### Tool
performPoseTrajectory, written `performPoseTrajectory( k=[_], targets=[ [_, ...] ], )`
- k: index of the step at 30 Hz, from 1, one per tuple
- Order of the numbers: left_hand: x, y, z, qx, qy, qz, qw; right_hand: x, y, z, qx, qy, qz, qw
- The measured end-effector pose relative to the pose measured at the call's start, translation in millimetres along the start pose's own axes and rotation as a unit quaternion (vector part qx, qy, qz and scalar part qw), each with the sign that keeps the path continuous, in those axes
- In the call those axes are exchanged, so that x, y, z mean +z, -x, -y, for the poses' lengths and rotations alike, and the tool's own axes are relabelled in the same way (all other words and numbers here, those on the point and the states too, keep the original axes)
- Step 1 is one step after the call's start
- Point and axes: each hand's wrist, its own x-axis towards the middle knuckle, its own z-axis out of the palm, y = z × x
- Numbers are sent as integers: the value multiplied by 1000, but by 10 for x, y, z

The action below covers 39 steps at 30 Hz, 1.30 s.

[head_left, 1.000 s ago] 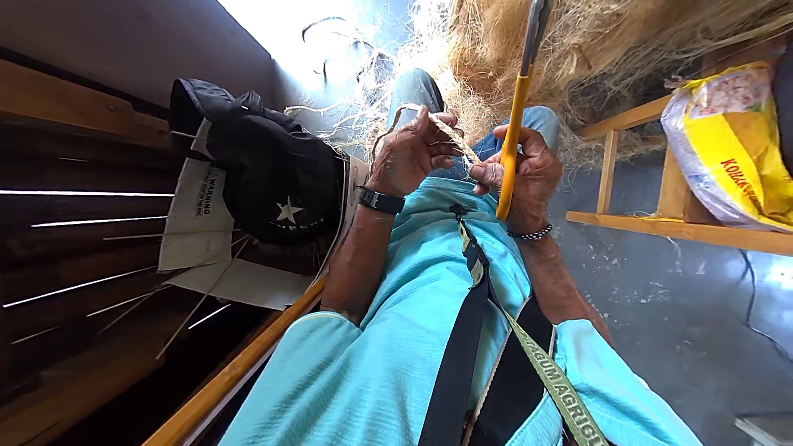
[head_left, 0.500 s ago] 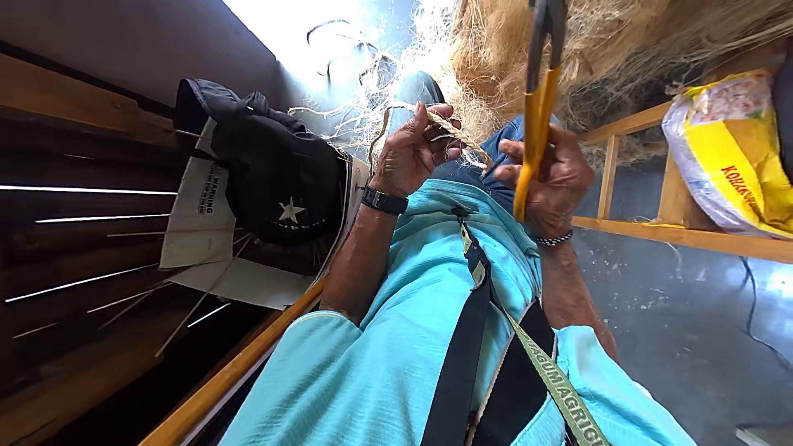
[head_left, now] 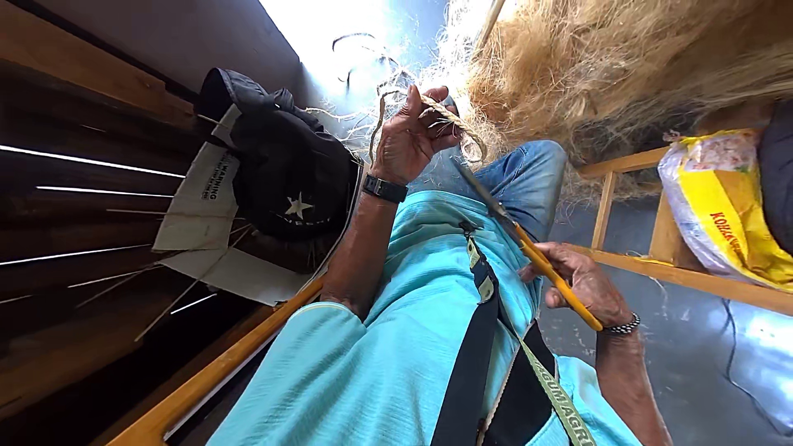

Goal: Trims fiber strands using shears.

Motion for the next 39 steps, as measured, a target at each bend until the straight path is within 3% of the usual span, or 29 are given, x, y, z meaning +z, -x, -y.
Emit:
performPoseTrajectory(
  k=[24,39],
  targets=[
    [46,15,-5,-8,-3,0,1000,-104,-92,-16,0,34,22,999],
    [-15,-5,11,-10,-32,44,998,-70,-196,69,-2,28,32,999]
  ],
)
